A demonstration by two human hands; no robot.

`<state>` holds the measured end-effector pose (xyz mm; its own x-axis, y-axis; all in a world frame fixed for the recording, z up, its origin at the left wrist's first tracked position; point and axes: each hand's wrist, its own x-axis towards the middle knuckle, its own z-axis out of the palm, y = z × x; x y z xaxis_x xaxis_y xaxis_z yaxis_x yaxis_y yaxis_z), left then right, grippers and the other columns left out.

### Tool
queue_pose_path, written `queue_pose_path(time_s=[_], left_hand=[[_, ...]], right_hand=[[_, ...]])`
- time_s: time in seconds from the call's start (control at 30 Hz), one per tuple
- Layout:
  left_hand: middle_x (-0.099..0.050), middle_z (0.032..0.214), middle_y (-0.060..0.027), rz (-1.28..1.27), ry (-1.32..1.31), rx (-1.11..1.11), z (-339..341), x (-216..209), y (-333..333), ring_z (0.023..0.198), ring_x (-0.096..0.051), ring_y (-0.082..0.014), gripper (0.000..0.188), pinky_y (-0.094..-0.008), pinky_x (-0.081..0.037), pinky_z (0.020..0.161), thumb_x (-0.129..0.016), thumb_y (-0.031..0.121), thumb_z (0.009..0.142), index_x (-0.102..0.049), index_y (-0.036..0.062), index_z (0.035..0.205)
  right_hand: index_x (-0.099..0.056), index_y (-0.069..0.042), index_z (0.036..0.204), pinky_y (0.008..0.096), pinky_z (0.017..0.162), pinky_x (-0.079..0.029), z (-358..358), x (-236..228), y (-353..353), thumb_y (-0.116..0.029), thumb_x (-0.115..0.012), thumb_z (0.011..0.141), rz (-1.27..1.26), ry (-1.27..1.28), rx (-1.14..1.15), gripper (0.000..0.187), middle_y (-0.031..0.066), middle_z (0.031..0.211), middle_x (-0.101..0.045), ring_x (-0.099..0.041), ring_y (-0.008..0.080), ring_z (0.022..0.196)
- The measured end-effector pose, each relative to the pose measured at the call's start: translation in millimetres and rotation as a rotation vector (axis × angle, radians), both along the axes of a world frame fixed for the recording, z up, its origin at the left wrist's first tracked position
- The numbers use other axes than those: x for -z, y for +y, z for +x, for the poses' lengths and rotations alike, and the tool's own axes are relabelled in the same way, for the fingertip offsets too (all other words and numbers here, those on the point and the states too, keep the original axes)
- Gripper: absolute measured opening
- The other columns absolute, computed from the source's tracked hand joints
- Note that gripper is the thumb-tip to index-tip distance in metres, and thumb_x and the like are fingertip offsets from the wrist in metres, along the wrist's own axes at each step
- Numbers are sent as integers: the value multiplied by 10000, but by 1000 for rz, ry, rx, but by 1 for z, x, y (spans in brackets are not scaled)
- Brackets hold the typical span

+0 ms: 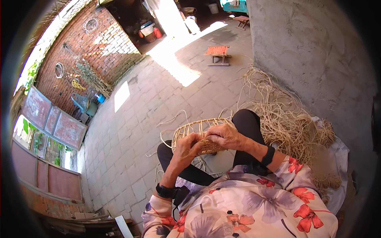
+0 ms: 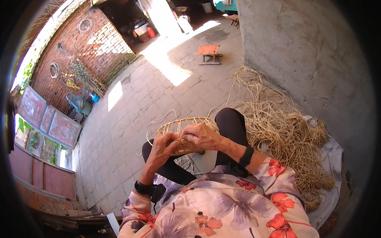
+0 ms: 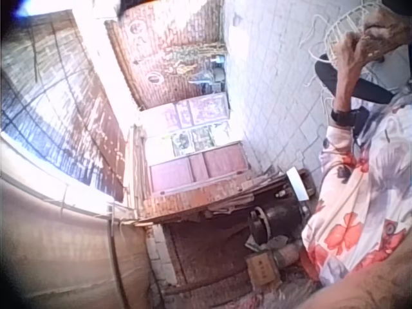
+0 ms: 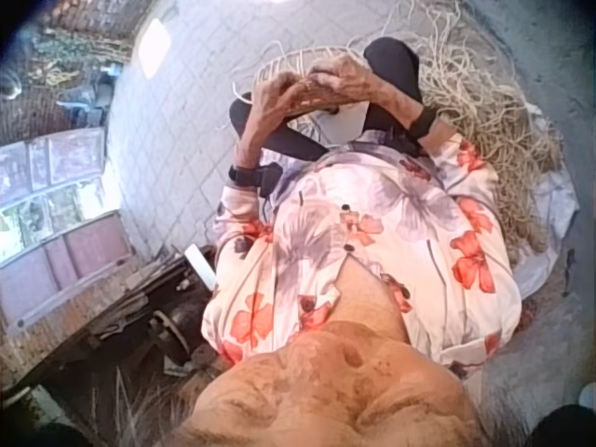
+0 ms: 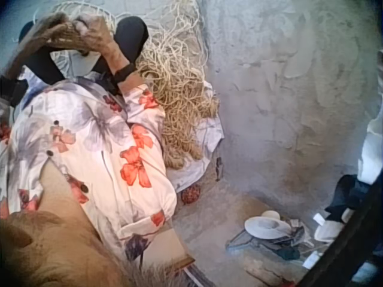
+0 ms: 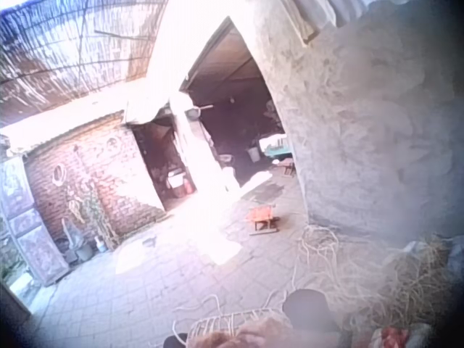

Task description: The person weaves a basket by hand, threading long plant fibers through the established frame of the basket and pulling them tight.

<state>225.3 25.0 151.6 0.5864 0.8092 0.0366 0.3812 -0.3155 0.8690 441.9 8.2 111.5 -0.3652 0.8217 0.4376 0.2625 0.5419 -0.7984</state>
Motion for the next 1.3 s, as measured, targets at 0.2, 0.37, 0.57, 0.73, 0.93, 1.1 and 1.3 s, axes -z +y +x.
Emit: queue_pose_path(time_s=[0.2,0.37,0.57,0.73,0.93,1.1,1.3], left_hand=[[-597,712,-29,123,-31,-16,3,6,-2,604,-561,-82,147,-239,-466,534,-626,130,950,-620,-16,963],[-583,675,-4,122,-76,-76,9,9,-6,588,-558,-56,136,-218,-471,511,-618,116,955,-634,-15,988],[-573,648,8,94,-143,-157,14,11,-8,556,-528,-39,119,-210,-435,479,-623,88,946,-643,-12,1008],[-596,671,0,63,-110,-168,14,8,-8,574,-541,-51,101,-215,-445,505,-638,66,921,-646,-19,975],[-642,748,-7,58,-45,-112,9,7,-6,634,-559,-49,126,-216,-464,550,-671,83,900,-649,-23,966],[-647,768,9,21,-86,-67,5,16,0,666,-566,-40,117,-204,-459,564,-687,98,896,-666,-2,953],[-604,714,34,-183,-163,-65,6,2,-1,648,-528,-36,109,-210,-412,555,-697,112,889,-684,22,949]], right_hand=[[-645,4,934,349,721,-495,-1,-3,-5,-112,-629,885,-51,94,30,127,147,817,-644,-638,253,768],[-649,-2,924,334,696,-492,-4,-8,-9,-116,-644,874,-108,97,84,125,140,794,-642,-635,224,742],[-656,5,930,335,711,-494,-1,0,-3,-98,-661,860,-44,70,85,125,140,802,-643,-629,213,743],[-658,10,939,339,732,-496,0,-2,-8,-79,-677,842,-1,34,76,133,138,829,-652,-626,214,759],[-662,-8,925,285,697,-480,-1,1,-12,-44,-653,855,-255,263,68,79,54,806,-639,-596,131,753],[-650,-7,937,260,683,-475,1,0,-12,-18,-634,854,-347,279,21,85,33,801,-624,-573,91,753],[-669,1,985,271,737,-484,8,-2,-9,-71,-653,865,-288,238,-36,141,50,823,-648,-597,115,786]])
